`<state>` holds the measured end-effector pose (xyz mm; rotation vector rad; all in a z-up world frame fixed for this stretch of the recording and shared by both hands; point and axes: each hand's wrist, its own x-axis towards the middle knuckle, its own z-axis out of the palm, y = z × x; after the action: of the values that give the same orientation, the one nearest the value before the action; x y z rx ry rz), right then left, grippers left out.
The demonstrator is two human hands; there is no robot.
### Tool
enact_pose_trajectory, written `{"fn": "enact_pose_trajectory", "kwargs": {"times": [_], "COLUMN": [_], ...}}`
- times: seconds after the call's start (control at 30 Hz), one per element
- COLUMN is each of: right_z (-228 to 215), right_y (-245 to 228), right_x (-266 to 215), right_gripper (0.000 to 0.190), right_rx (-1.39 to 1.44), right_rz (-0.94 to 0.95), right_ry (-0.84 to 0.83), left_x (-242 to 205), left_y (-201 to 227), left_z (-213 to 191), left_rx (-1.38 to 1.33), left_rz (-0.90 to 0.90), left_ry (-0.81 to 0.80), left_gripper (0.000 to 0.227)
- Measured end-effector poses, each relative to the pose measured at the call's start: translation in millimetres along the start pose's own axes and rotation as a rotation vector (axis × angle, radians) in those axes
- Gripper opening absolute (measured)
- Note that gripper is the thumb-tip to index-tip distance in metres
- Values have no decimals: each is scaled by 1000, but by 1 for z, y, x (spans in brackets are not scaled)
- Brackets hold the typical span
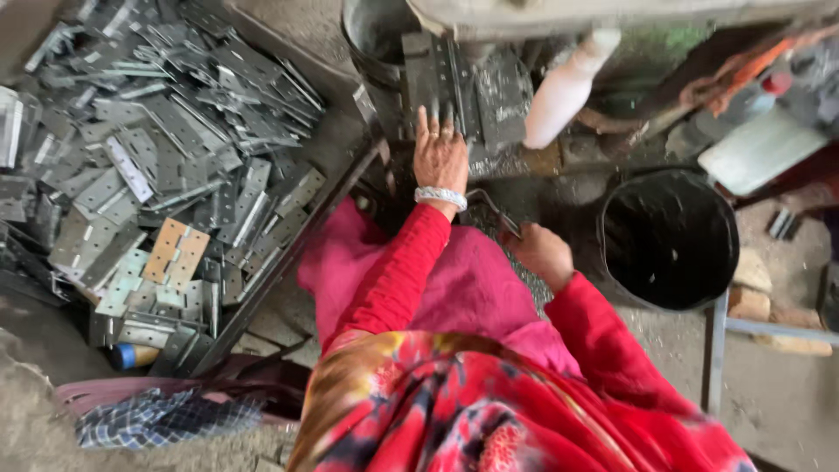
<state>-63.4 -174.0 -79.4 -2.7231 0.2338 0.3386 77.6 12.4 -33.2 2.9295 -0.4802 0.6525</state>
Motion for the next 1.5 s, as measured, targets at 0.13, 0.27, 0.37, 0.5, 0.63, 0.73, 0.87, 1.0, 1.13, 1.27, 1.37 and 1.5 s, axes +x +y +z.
{"fn": "enact_pose_trajectory", "kwargs": {"times": [0.13,0.27,0.37,0.5,0.63,0.73,0.87,1.0,1.13,1.27,1.37,1.5], "right_z": [-12,10,28,5,16,45,44,12,22,36,16,28], "right_y": [0,10,15,8,19,36,28,22,15,8,14,31], "right_x": [4,-2,-14,19,24,-1,3,21,1,-11,15,16], "right_gripper": [64,56,62,61,65,49,65,62,62,62,61,55], "right_rx": [-144,36,-58,-22,-55,-226,41,-58,119,100,48,0], "right_rz": [-29,-137,-57,-77,-57,-400,-13,-77,-137,45,-32,-251], "right_ry": [-12,116,105,72,56,-2,-21,57,28,-45,30,30], "left_x": [8,19,-8,1,3,-12,-2,24,27,14,36,39], "left_y": [-2,-2,2,-7,-8,4,-4,-9,-9,-12,-11,-16], "left_z": [13,21,18,-4,-6,1,-2,-2,3,-3,-12,-16], "left_rx": [74,-60,-87,-125,-151,-133,-91,-46,-16,-85,-31,-36], "left_rz": [-38,-36,-46,-36,-21,-67,-11,-53,-82,-89,-57,-80], "left_ry": [-94,62,-4,32,64,-38,-17,-128,-52,-199,-156,-318], "left_gripper": [27,43,38,49,49,47,58,68,79,88,100,100]}}
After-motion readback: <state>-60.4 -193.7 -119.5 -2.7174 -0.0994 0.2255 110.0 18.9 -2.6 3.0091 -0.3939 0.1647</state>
